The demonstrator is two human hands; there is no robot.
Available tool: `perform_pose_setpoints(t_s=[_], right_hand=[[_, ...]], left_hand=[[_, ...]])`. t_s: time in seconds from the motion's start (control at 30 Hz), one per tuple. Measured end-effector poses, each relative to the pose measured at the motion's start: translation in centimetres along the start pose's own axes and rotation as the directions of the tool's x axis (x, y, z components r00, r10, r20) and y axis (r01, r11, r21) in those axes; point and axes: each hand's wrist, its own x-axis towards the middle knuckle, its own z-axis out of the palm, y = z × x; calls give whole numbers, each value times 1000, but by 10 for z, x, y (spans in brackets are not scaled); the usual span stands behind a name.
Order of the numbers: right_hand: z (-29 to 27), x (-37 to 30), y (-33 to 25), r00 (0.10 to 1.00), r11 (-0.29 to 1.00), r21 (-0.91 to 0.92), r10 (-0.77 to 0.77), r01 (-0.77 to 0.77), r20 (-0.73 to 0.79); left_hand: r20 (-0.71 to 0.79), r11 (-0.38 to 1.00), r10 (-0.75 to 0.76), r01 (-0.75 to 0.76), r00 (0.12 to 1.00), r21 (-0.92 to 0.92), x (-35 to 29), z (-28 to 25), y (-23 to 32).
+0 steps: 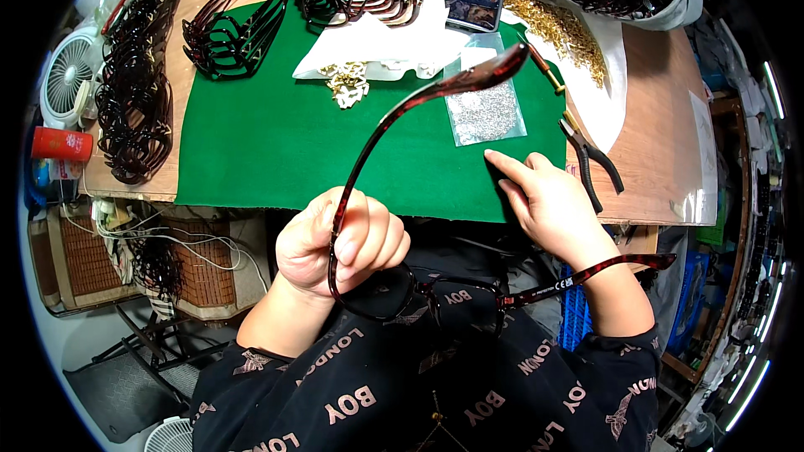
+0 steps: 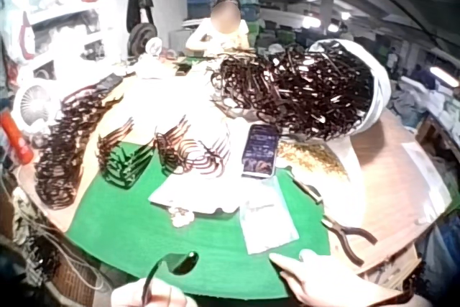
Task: The person assembles eyeglasses by attaching temple arms to frames using a soldering iron and pliers. They repeatedly pick up frames, apply heat to the joints, and secure the temples. Finished glasses are placed into a large bin.
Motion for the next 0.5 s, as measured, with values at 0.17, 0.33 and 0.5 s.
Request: perform_pose_setpoints(t_s=[0.17,0.33,0.5], right_hand=[[4,-1,-3,1000,999,-32,5,-6,-30],[12,-2,-3,989,993,-99,-70,57,-129],[-21,3,-37,849,110,862,-153,-494,506]], left_hand=[[-24,997,-29,28,999,-68,2,-2,-8],[11,980,-50,51,999,-194,0,-16,-20],[-85,962,-126,101,988,-254,4,-41,-30]])
